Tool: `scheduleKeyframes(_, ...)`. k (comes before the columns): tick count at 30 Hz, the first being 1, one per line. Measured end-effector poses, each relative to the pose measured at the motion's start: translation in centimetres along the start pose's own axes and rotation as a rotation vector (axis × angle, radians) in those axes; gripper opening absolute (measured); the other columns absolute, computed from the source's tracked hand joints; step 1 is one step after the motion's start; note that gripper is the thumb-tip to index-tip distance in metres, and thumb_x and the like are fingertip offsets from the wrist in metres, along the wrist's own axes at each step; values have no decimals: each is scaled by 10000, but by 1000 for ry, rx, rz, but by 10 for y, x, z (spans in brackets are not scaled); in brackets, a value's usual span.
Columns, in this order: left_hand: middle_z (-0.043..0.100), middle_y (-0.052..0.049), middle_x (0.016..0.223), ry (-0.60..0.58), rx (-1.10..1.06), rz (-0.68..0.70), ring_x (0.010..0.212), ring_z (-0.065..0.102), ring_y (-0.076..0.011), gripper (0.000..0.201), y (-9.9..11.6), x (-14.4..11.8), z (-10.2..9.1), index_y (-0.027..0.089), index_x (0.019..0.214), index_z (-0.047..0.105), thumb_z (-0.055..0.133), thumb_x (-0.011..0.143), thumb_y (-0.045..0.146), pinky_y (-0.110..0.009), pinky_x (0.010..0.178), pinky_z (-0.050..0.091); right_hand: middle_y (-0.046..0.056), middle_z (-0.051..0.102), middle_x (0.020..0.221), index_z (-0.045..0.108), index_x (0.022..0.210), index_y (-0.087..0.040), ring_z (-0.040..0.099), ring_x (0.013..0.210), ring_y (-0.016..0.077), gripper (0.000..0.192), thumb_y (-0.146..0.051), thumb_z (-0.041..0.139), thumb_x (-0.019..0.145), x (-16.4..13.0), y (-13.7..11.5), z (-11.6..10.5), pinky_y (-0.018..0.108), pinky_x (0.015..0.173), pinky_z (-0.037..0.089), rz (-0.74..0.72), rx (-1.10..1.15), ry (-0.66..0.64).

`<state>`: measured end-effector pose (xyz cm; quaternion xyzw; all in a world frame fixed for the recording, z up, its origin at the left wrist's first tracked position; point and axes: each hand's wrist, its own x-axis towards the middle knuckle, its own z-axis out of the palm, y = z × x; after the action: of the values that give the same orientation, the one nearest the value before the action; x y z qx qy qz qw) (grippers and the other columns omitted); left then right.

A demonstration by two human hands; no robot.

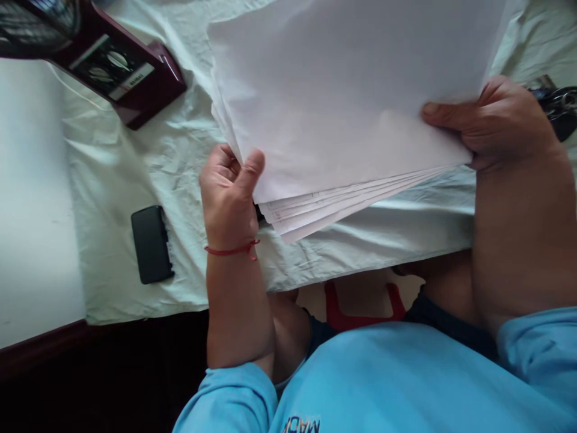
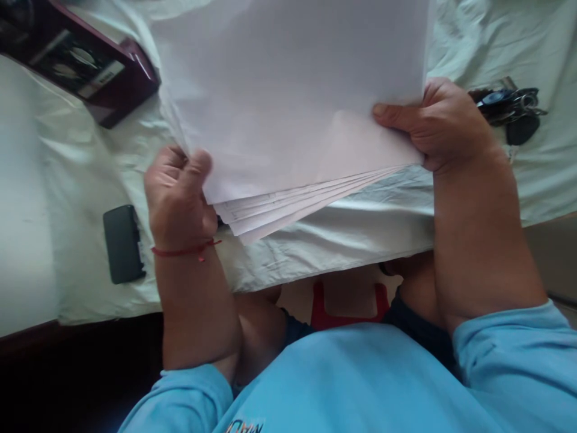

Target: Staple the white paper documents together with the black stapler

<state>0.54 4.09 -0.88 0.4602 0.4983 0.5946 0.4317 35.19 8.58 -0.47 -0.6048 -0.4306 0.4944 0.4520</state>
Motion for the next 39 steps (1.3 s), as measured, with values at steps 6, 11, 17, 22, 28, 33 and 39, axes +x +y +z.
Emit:
scheduleKeyframes(6,855,-12,1014,40,59,87,905,724,-157,227,-8,-2,-6,206,990,862,986,831,311,-267,890,590,57,797,1174,837,915,-246,784,1074,300,439,-372,1041,547,1,1,-1,510,1069,669,-6,11,-2)
scheduleKeyframes(11,853,-22,1073,2,31,130,1072,755,-181,230,-1,-3,-2,218,1038,866,910,930,416,-265,1029,577,45,794,1202,843,948,-269,779,1145,316,518,-464,1073,527,-3,-1,-1,493,1087,673,-52,30,-57)
scheduleKeyframes(17,851,-8,1059,87,35,171,1017,743,-167,232,6,-6,2,228,993,868,886,952,455,-269,1006,587,10,790,1231,854,1002,-267,779,1157,264,511,-474,1065,585,-6,0,-9,476,1149,637,-171,46,-168)
scheduleKeyframes(22,836,-17,1069,27,-48,236,1067,735,-185,302,4,-1,-4,225,1008,860,1000,814,409,-306,1095,566,-35,772,1294,846,1063,-315,736,1293,248,561,-426,1073,563,-7,-4,-15,444,1237,578,-202,48,-225)
scheduleKeyframes(28,795,-32,1091,-4,-121,266,1148,713,-240,545,5,-3,-4,250,1044,820,1078,621,476,-379,1153,548,-30,774,1274,840,1110,-297,720,1320,266,702,-479,1107,486,-9,-1,-26,480,1250,574,-294,18,-190)
scheduleKeyframes(33,771,-15,995,6,-52,178,1125,724,-230,472,-1,-7,-8,272,950,759,1074,645,446,-398,1166,536,-26,781,1131,821,1008,-195,714,1283,321,674,-373,1106,424,-9,-2,-39,643,1272,487,-171,-463,-65)
scheduleKeyframes(39,762,-1,911,45,-123,276,1113,744,-283,458,-2,-10,-9,295,803,780,1105,509,430,-489,1150,576,-28,783,1028,814,908,-186,737,1236,339,663,-483,1091,384,-11,-2,-34,632,1225,540,-135,-389,1)
